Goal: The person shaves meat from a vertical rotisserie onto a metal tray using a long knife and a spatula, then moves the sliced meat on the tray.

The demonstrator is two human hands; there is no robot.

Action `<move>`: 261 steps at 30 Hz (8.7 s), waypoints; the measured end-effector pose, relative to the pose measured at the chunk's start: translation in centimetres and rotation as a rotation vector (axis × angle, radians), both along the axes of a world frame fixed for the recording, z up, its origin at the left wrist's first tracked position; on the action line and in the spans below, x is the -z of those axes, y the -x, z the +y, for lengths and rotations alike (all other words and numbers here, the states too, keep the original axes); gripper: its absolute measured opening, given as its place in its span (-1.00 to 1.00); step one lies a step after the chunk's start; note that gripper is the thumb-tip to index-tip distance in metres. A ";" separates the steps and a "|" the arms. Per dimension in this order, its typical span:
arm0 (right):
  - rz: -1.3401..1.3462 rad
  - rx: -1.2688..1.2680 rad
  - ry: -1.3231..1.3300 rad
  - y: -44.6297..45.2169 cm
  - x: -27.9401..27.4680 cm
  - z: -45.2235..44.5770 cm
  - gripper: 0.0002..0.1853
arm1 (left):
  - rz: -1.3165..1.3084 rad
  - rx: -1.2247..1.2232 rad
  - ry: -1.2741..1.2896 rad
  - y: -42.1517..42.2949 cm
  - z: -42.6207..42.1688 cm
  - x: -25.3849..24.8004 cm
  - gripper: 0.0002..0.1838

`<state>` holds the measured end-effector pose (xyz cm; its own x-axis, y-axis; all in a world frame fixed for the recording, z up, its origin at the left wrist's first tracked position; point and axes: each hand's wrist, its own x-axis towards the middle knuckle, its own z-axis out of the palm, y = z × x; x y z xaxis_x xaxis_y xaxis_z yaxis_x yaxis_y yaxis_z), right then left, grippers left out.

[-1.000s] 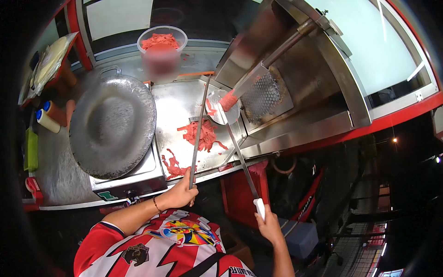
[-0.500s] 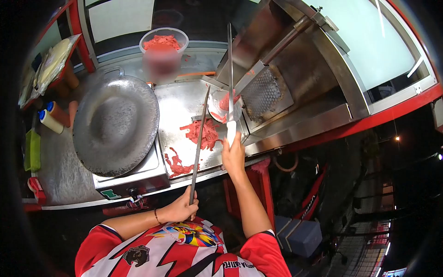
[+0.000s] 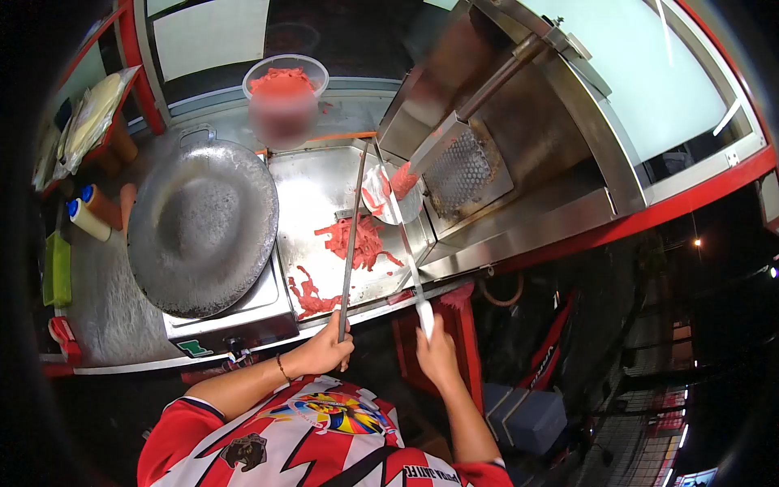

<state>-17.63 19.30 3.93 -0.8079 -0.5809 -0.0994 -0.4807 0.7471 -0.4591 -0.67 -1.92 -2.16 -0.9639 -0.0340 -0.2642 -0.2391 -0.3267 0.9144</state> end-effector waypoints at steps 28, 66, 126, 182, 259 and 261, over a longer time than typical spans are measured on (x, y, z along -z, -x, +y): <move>0.116 -0.021 0.371 3.3 2.5 -11.4 -0.71 | -0.013 0.059 0.008 -4.4 1.7 0.3 -0.67; -0.093 0.049 0.382 -0.3 6.8 -6.9 -0.59 | -0.086 0.068 0.120 -3.2 0.3 -1.5 -0.68; -0.034 0.009 0.380 0.0 7.7 -4.5 -0.68 | 0.014 0.003 0.256 -2.5 1.7 -0.3 -0.69; -0.038 0.066 0.029 -3.0 2.9 -1.0 -0.64 | -0.026 0.083 0.108 -2.6 0.4 -0.2 -0.60; -0.357 0.111 -0.147 -2.9 -8.6 8.2 -0.59 | -0.046 0.052 0.047 -1.3 -1.2 -0.6 -0.65; -0.254 -0.029 -0.173 -0.9 -10.5 10.0 -0.63 | -0.043 0.063 0.034 -2.1 -1.3 -1.0 -0.67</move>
<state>-16.73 29.34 14.44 -0.7281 -0.5599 -0.3955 -0.3889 0.8125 -0.4344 1.39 -3.20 -1.18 -0.9523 0.0162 -0.3047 -0.2969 -0.2784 0.9134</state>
